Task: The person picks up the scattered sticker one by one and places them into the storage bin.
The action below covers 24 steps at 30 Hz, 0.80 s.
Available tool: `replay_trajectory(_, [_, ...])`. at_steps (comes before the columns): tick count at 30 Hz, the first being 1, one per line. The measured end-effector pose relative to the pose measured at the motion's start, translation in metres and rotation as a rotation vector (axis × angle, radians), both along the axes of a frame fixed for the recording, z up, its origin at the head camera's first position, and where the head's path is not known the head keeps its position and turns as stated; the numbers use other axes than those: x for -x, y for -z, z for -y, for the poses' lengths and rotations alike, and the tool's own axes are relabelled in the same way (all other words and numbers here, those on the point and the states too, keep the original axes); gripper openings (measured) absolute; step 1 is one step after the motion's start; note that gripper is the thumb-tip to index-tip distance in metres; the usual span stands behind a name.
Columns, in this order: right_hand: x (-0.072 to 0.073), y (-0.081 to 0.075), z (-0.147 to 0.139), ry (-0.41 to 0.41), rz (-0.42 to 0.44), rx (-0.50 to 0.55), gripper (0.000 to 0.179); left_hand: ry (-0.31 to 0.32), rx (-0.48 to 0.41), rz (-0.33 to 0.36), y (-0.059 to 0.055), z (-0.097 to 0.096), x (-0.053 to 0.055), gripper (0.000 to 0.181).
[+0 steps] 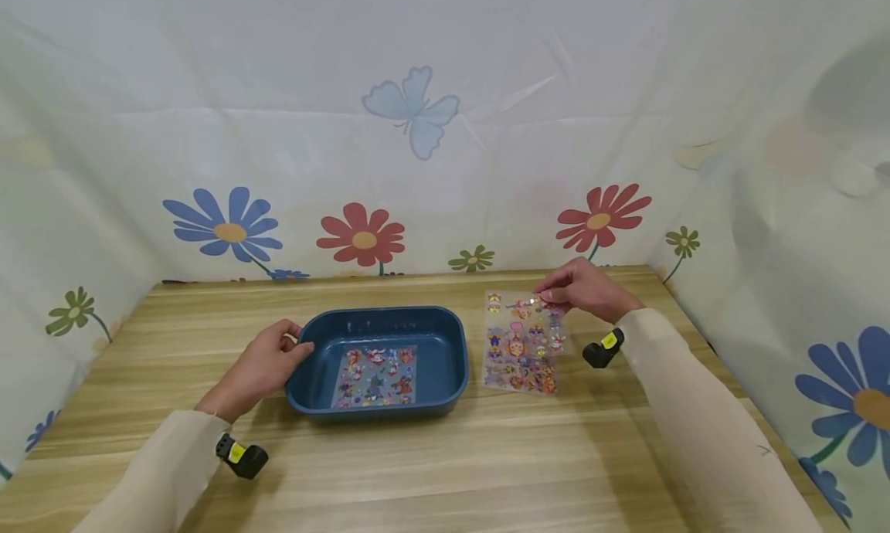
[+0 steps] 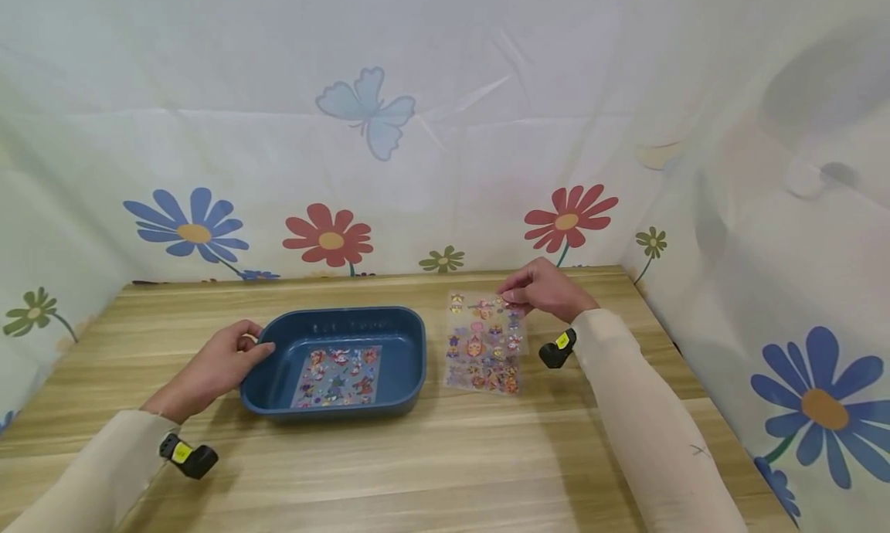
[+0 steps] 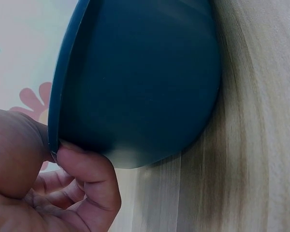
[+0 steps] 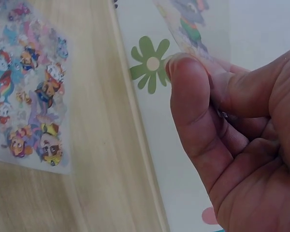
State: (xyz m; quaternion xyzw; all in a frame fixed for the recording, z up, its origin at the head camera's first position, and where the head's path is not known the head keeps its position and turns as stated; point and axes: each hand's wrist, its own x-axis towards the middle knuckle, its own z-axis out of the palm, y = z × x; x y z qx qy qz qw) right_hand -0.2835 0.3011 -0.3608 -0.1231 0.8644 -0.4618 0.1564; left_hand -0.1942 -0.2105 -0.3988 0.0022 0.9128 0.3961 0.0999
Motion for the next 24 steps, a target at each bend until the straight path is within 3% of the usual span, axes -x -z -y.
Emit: replay_trajectory(24, [-0.006,-0.014,0.019,-0.045,-0.019,0.018,0.023,-0.003,0.014,0.006,-0.002,-0.001,-0.001,0.035])
